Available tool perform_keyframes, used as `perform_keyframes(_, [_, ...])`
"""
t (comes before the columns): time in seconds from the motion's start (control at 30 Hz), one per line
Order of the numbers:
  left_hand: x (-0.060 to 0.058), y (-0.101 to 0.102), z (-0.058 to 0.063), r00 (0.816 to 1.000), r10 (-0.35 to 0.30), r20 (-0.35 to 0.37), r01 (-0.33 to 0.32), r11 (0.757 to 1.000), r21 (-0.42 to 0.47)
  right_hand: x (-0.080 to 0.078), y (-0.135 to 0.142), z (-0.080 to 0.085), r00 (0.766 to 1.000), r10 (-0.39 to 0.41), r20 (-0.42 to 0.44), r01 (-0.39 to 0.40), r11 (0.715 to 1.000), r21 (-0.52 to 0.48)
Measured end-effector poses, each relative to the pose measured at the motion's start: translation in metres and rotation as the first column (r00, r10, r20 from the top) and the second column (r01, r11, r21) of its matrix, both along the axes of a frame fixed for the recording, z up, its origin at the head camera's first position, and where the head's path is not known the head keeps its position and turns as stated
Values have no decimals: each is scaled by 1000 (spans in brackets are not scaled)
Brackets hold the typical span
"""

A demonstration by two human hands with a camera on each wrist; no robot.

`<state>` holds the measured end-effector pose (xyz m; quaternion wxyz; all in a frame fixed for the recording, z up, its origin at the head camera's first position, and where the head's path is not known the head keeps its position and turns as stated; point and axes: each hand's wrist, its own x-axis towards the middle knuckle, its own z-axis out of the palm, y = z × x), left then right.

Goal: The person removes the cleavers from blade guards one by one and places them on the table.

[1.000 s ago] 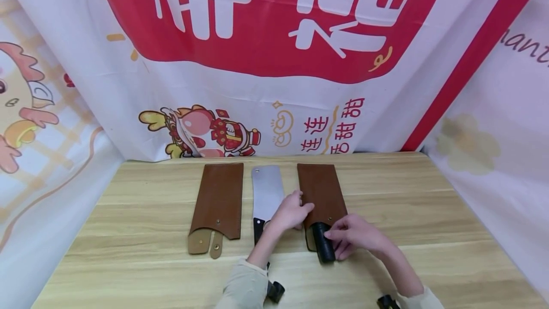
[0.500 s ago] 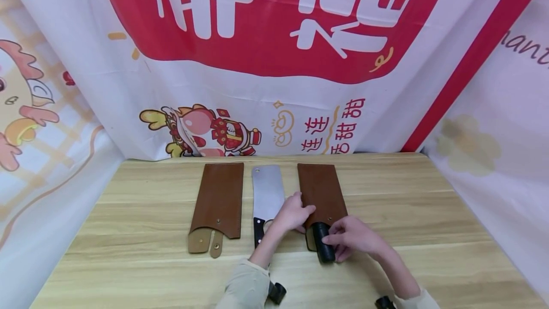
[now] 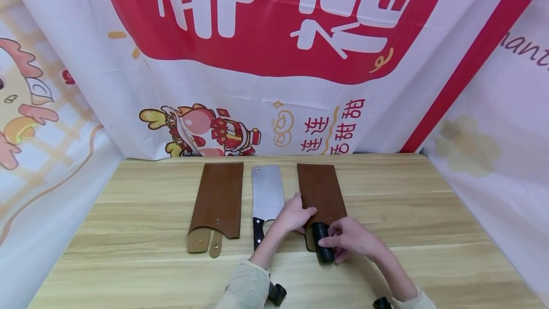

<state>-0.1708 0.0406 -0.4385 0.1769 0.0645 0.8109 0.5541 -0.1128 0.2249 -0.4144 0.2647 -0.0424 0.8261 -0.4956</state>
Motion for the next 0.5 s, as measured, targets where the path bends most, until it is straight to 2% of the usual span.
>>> perform_keyframes(0.5, [2, 0, -1, 1000, -14, -5, 14, 998, 53, 4, -6, 0, 998, -17, -56, 20, 998, 61])
